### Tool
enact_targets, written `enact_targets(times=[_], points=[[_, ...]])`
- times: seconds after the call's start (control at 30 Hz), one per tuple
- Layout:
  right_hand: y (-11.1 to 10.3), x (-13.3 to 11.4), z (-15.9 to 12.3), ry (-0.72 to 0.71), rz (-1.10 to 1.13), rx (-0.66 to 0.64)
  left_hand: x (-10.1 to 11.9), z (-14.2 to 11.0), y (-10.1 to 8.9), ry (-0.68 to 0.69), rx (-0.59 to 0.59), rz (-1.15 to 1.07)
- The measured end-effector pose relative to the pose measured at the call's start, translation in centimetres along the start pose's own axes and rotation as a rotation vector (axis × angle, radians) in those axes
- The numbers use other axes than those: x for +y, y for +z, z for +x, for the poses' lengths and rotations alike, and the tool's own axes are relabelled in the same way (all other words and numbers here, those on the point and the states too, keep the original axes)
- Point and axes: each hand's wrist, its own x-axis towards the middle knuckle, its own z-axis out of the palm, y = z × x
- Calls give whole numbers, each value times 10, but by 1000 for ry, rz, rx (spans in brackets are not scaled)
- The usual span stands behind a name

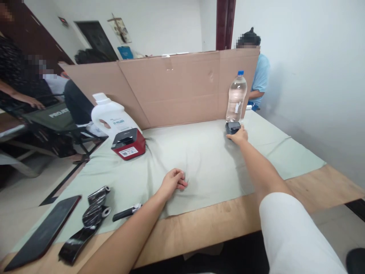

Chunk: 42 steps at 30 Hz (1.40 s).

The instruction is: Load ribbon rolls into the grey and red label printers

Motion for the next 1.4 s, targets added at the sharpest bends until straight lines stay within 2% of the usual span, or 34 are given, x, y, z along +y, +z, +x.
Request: enact_targets(times=[0.1, 0.23, 0.43, 0.5, 0.57, 0.67, 0.73, 0.8, 0.87, 0.9, 1.0, 1.03, 1.1, 1.17, 1.23, 1.3, 1.4], points=[[-3, 22, 9, 16, -8, 5, -2, 2, -1, 4, -13, 0], [4, 45, -7, -26, -27, 20, -2, 2, 1, 4, -7, 24], [5, 51, -40, -71, -220, 39, 4, -1, 6, -10, 10, 110], [3, 53, -52, -100, -297, 13, 6, -4, 6, -2, 13, 253], [-1, 56, -66, -128, -375, -36, 8, -14, 6, 73, -4, 543], [-9, 66, -91, -201, -497, -143, 12, -38, 8, 257, -101, 1068], [-15, 77, -108, -264, -565, -206, 19, -53, 7, 307, -253, 1282], [-19, 88, -122, -317, -608, -233, 34, -57, -3, 238, -448, 1344], [-22, 97, -132, -352, -625, -224, 57, -46, -24, 157, -508, 1319], [-22, 101, -135, -362, -627, -213, 72, -34, -38, 166, -410, 1298], [-22, 104, -138, -380, -618, -178, 121, 11, -92, 386, 191, 1300], [-21, 104, -139, -383, -614, -172, 136, 26, -111, 412, 390, 1299], [-22, 102, -140, -391, -606, -160, 159, 54, -147, 374, 631, 1292], [-23, 100, -141, -391, -600, -149, 169, 74, -174, 222, 734, 1232], [-24, 98, -143, -385, -600, -145, 167, 88, -191, 42, 778, 1131], [-25, 98, -145, -382, -602, -152, 156, 97, -196, -80, 784, 1043], [-25, 98, -146, -380, -596, -163, 134, 103, -193, -113, 792, 989]])
